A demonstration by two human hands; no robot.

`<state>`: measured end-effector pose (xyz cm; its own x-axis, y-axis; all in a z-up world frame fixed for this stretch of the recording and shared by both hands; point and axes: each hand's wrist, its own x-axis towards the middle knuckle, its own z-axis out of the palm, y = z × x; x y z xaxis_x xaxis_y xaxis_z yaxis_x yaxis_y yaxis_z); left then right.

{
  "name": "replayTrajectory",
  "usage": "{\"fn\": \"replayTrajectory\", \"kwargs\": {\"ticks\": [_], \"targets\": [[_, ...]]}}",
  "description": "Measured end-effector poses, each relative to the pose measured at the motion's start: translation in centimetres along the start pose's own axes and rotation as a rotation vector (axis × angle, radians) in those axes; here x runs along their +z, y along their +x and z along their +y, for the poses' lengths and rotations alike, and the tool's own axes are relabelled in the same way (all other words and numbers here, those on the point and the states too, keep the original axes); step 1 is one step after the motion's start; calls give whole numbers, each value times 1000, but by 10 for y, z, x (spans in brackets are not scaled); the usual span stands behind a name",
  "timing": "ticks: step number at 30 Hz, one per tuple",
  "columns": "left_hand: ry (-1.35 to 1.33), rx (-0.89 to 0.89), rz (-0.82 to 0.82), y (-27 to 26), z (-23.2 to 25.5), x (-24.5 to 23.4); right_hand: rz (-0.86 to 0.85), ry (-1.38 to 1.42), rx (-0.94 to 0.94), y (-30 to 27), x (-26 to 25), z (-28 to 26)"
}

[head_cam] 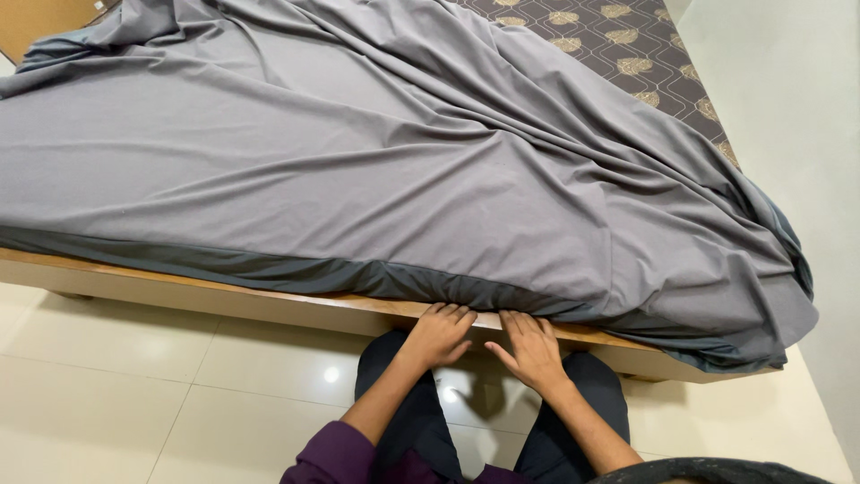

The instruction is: The person puts a grey fitted sheet onto a mattress by hand, tucking the corners and sides under the mattress edge while smoothing the surface.

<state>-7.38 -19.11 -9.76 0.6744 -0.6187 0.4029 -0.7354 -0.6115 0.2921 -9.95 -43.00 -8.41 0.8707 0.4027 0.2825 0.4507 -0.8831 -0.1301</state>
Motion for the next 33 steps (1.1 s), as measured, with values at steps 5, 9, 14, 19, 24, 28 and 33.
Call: {"fn": "replayTrajectory", "kwargs": {"ticks": [5,9,14,19,24,28,33], "targets": [[97,10,89,-27,-6,-16,-115,-63,127,-8,-1,33],[218,-159,151,-53,-36,-44,-66,-153,150,-19,0,46],[347,-361,75,-87,-66,-83,-53,-185,279,-21,-1,43],[426,-394,90,-100,-73,-96,-294,-220,477,-14,-4,57],[354,-351,100,-96,-78,-80,-262,-157,564,-13,10,61],[292,-304,112,-96,-80,-74,-157,-206,479,-28,2,45],[247,-353,77,-93,-73,-77,309,-102,62,-35,-16,-5]]}}
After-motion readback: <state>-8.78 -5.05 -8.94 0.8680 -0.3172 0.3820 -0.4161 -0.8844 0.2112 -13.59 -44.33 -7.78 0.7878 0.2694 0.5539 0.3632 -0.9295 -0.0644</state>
